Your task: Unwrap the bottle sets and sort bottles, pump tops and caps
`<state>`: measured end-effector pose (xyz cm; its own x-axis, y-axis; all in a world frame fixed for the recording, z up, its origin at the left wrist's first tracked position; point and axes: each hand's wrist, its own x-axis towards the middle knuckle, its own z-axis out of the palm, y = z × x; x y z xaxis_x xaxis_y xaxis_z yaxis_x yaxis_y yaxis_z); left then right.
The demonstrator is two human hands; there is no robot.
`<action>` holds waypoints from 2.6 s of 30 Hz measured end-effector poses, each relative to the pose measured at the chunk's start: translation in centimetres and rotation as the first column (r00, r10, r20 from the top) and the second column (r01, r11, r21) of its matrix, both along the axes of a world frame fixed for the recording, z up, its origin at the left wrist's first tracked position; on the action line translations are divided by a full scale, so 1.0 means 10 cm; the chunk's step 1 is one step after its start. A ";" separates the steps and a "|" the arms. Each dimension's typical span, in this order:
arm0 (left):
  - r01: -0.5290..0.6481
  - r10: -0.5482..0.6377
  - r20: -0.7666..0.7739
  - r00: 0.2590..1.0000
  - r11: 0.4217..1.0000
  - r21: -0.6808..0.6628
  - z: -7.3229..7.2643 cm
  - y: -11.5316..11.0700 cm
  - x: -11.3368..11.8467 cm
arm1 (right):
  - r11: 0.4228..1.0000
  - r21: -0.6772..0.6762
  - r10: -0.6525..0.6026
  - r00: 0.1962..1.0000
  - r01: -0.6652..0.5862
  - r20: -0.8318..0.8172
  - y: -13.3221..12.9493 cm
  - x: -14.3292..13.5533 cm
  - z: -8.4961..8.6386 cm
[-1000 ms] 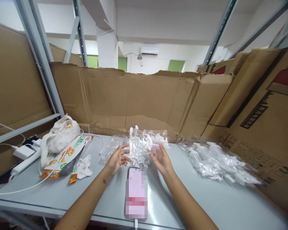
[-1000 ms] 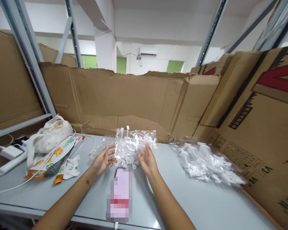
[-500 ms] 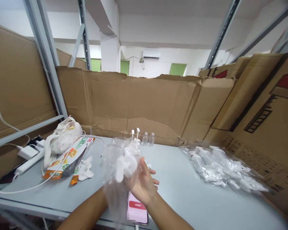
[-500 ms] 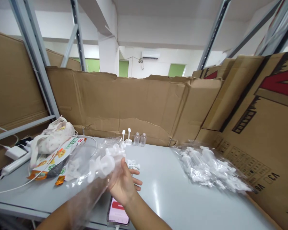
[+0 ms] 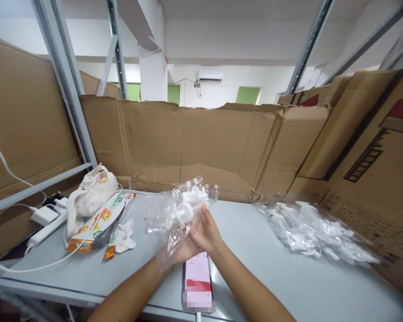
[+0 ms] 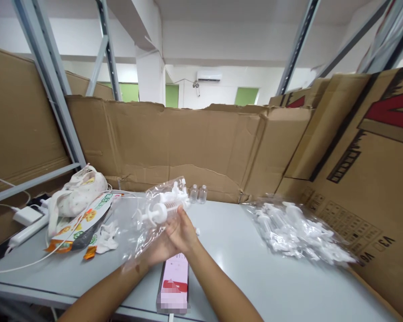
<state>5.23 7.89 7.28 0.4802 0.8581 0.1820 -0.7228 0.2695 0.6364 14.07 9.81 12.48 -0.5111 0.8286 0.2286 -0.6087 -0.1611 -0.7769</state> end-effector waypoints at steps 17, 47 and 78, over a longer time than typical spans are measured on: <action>-0.627 0.763 -0.398 0.508 0.645 0.437 0.22 0.06 -0.28 | 0.925 -0.071 -0.368 0.927 0.373 0.073 0.45 0.84 -0.37; -0.241 0.904 -0.408 0.124 0.426 0.872 0.22 0.02 -0.26 | 0.861 -0.257 -0.446 0.894 0.439 0.031 0.57 1.00 -0.41; -0.421 0.822 -0.496 0.280 0.569 0.706 0.47 0.02 -0.63 | 0.908 -0.368 -0.295 0.930 0.201 -0.219 0.59 0.99 -0.46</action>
